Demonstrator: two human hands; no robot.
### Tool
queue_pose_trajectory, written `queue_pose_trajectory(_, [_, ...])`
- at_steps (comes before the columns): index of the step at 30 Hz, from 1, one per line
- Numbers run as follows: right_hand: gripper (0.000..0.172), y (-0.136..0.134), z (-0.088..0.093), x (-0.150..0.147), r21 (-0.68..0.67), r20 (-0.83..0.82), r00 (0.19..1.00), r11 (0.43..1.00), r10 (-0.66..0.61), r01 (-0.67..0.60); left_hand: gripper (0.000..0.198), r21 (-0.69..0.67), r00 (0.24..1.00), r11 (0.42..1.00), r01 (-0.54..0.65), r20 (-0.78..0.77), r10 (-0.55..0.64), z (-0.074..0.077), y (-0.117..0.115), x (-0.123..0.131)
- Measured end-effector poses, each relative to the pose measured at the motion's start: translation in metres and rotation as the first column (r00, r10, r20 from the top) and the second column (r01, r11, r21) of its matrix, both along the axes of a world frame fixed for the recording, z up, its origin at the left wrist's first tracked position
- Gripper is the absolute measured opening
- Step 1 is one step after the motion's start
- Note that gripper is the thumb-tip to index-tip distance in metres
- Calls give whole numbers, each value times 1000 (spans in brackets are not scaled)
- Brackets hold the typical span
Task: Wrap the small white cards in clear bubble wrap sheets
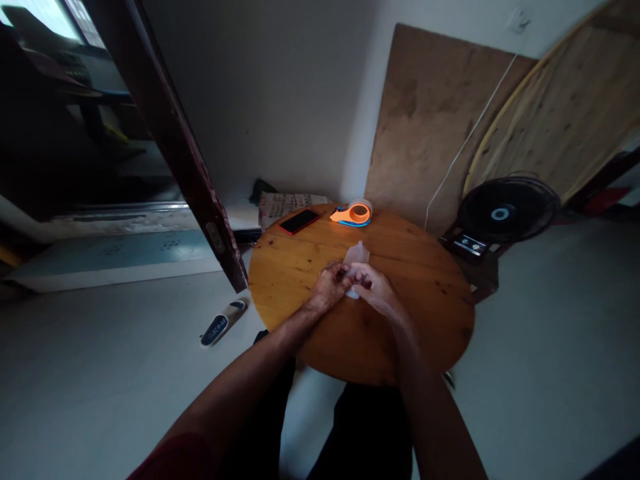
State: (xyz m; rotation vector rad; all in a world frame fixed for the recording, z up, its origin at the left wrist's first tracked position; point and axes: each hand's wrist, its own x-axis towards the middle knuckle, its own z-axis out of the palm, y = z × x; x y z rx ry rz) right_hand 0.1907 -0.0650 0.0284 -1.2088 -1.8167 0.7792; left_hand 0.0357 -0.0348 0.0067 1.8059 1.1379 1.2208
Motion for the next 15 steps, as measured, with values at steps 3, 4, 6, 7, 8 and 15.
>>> queue_pose_trajectory(3, [47, -2, 3, -1, -20, -50, 998, 999, 33, -34, 20, 40, 986, 999, 26, -166, -19, 8, 6, -1])
queue_pose_trajectory(4, [47, -3, 4, -2, -25, -61, 997, 999, 42, -44, 22, 44, 974, 999, 29, -224, -18, 11, 8, -1])
queue_pose_trajectory(6, [48, -3, 6, -3, -30, -67, 997, 999, 41, -43, 23, 49, 956, 999, 17, -292, -2, 15, 9, -1])
queue_pose_trajectory(7, [48, -3, 6, -3, -32, -63, 997, 999, 35, -37, 22, 54, 956, 998, 15, -293, 1, 16, 9, -1])
queue_pose_trajectory(8, [47, -3, 6, -3, -36, -55, 998, 999, 26, -28, 20, 60, 962, 998, 19, -272, -2, 15, 9, -1])
queue_pose_trajectory(15, [47, -6, 10, 0, -69, 30, 999, 998, -12, 14, 10, 110, 985, 990, 84, -159, -66, 2, 6, -4])
